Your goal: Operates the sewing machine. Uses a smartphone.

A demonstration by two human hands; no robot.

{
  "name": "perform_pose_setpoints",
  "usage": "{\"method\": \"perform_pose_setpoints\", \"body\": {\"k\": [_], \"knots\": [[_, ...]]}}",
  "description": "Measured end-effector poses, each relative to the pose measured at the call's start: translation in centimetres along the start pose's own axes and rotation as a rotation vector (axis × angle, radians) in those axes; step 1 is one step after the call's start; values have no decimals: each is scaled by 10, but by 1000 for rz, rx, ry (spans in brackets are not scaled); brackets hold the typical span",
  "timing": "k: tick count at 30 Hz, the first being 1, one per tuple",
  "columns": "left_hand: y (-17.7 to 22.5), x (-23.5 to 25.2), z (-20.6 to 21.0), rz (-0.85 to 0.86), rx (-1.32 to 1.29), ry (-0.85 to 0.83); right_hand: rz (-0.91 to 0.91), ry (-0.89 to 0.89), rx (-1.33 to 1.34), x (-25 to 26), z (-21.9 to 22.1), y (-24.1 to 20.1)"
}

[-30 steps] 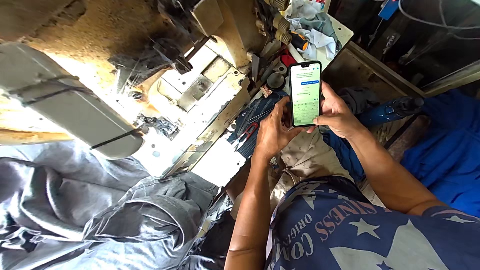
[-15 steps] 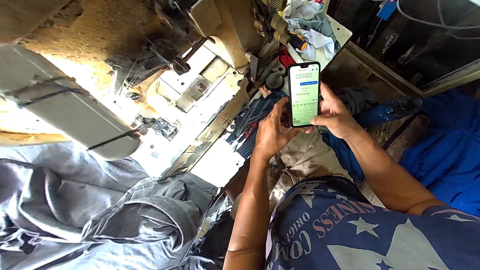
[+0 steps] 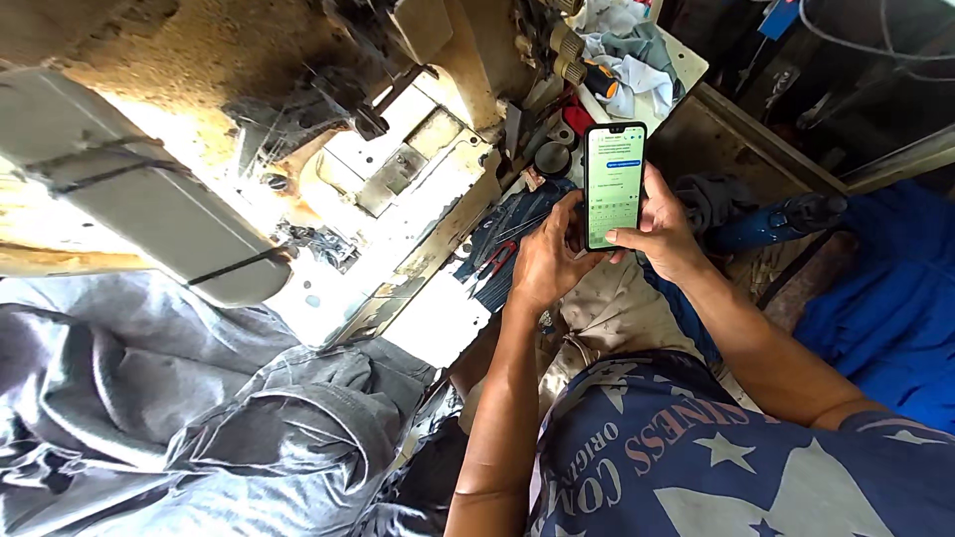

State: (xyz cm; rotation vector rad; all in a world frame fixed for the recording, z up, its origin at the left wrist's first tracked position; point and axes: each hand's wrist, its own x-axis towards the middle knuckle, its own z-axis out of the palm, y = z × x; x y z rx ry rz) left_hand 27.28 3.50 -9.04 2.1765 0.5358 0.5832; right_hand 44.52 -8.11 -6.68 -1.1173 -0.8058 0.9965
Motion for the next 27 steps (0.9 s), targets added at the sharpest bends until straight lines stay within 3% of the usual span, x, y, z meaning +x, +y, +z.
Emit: {"method": "perform_pose_setpoints", "body": {"k": [10,17,27], "knots": [[6,-10,-3,8,-5,8,-54,156,-163,5,19,7],[8,-9,-4,-11,-15,7,-78,43,-86,4,9,2],[7,-7,-2,-11,37,10,-98,35,-100,3,-2,2]]}}
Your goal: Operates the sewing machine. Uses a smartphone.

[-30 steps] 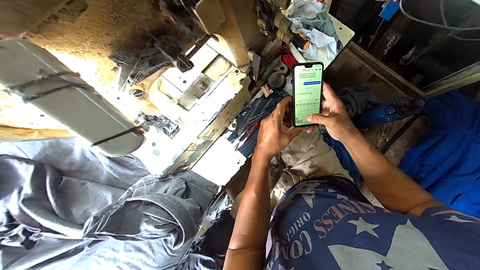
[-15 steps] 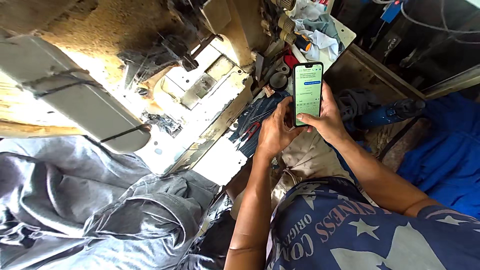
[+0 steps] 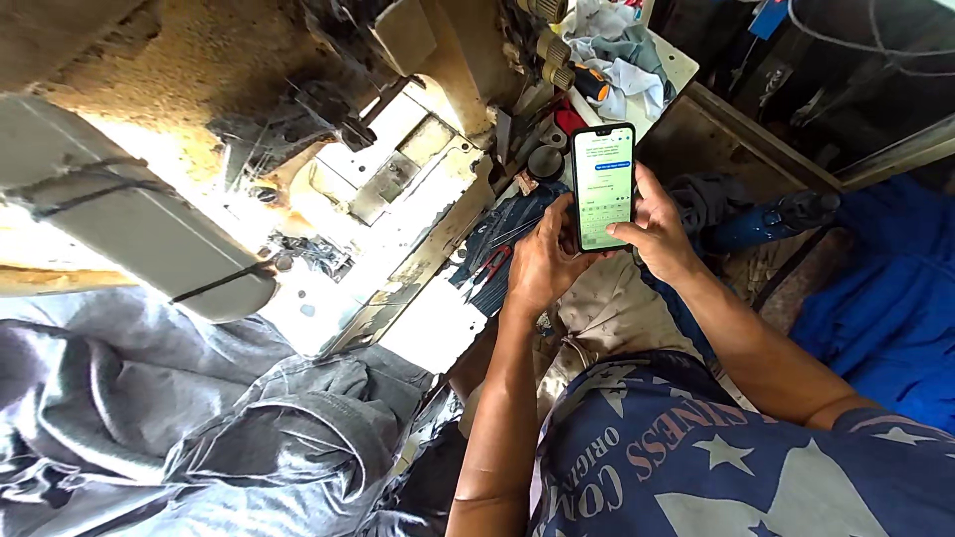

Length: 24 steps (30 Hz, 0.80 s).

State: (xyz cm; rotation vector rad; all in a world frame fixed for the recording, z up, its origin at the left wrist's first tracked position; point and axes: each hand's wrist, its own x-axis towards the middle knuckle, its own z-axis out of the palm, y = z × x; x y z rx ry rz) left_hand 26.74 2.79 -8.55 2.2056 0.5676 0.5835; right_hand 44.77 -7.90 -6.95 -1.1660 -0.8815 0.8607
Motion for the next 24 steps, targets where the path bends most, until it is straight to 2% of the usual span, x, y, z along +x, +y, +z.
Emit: {"method": "perform_pose_setpoints", "body": {"k": [7,19,24], "knots": [[-2,1,1,8,-3,-3,-25,-6,4,0,-3,-1],[-3,1,2,22,12,-6,77,-49,72,-2,-12,-4],[-2,2,1,14,11,-10,66,-34,68,-2,-14,-3]]}}
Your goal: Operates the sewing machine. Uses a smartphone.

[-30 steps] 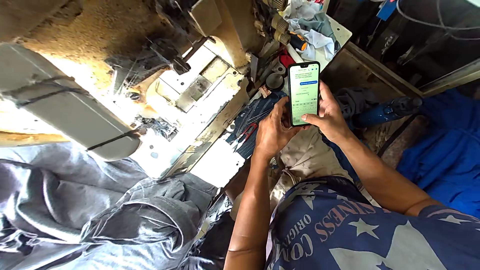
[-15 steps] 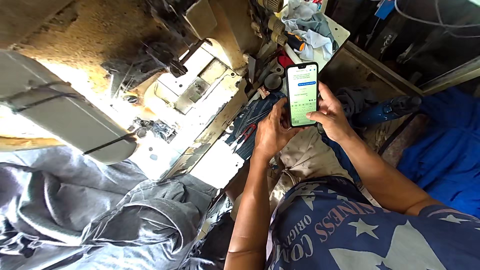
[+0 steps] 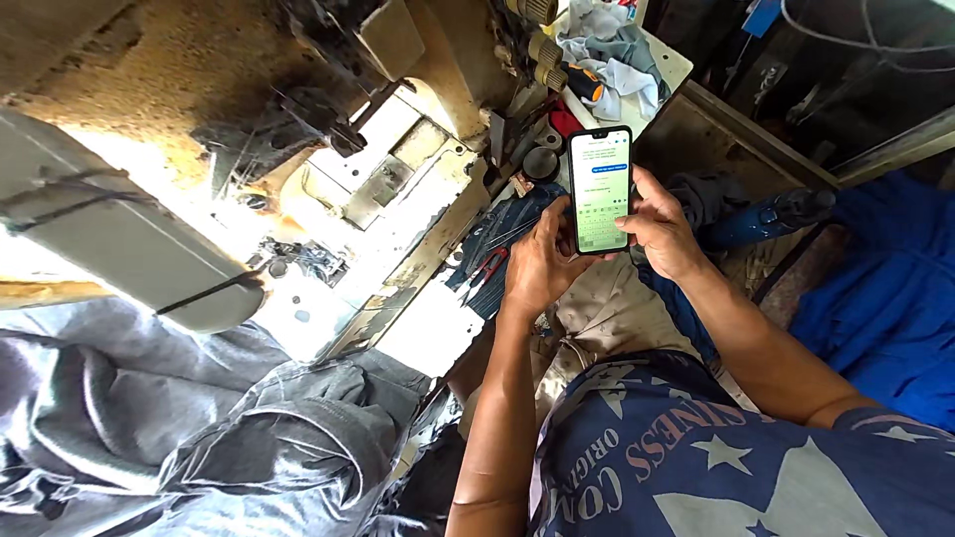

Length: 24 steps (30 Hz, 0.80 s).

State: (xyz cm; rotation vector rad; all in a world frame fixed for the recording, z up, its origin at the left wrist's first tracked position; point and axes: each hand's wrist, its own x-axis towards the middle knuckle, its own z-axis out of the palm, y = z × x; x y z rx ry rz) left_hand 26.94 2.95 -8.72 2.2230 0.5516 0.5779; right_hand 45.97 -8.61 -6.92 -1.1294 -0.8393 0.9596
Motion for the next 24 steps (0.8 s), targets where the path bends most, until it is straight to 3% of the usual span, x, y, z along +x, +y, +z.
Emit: {"method": "perform_pose_setpoints", "body": {"k": [24], "knots": [[2,-4,-2,5,34,-8,7,-25,12,-2,7,6]]}}
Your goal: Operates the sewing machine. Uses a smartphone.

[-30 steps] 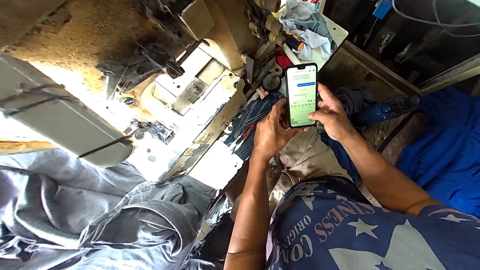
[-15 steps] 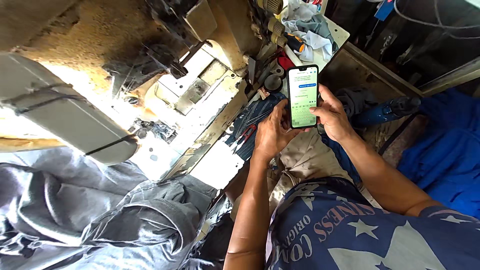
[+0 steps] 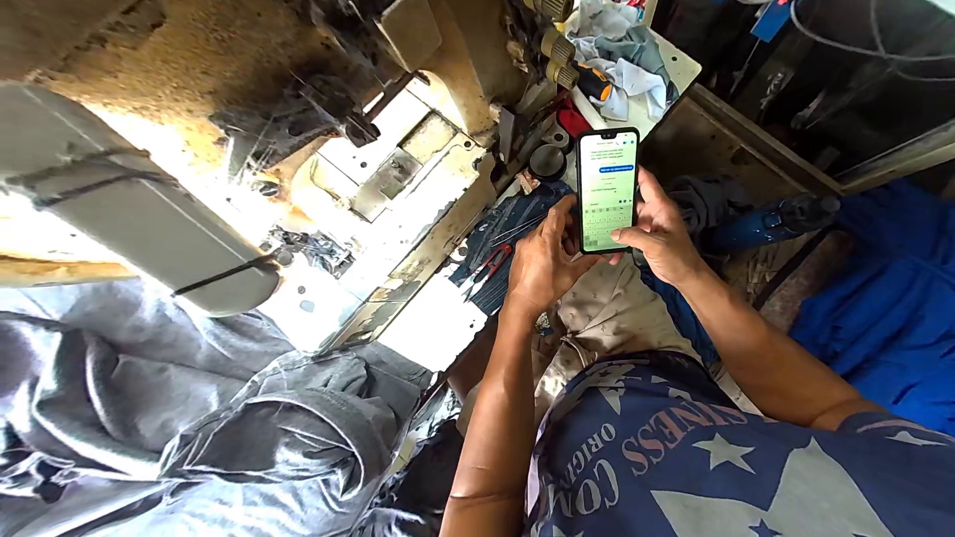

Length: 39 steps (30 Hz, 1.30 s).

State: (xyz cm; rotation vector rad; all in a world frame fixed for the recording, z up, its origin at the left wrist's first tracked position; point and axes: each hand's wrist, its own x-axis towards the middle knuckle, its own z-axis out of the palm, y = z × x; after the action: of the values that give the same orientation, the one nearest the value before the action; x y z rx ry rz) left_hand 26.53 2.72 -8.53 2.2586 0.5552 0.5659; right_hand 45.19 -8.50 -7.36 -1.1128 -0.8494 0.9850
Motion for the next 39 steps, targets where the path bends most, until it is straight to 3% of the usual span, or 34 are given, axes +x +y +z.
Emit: {"method": "perform_pose_setpoints", "body": {"k": [21,27,32,39], "knots": [[-7,10,6,-4,32,12,1,95,-25,-1,11,6],[-7,10,6,12,32,20,74,169,-144,-11,22,-1],[-2,4,4,17,67,17,5,220,-152,1,25,9],[0,1,2,27,54,12,69,184,-176,-14,23,-1]]}}
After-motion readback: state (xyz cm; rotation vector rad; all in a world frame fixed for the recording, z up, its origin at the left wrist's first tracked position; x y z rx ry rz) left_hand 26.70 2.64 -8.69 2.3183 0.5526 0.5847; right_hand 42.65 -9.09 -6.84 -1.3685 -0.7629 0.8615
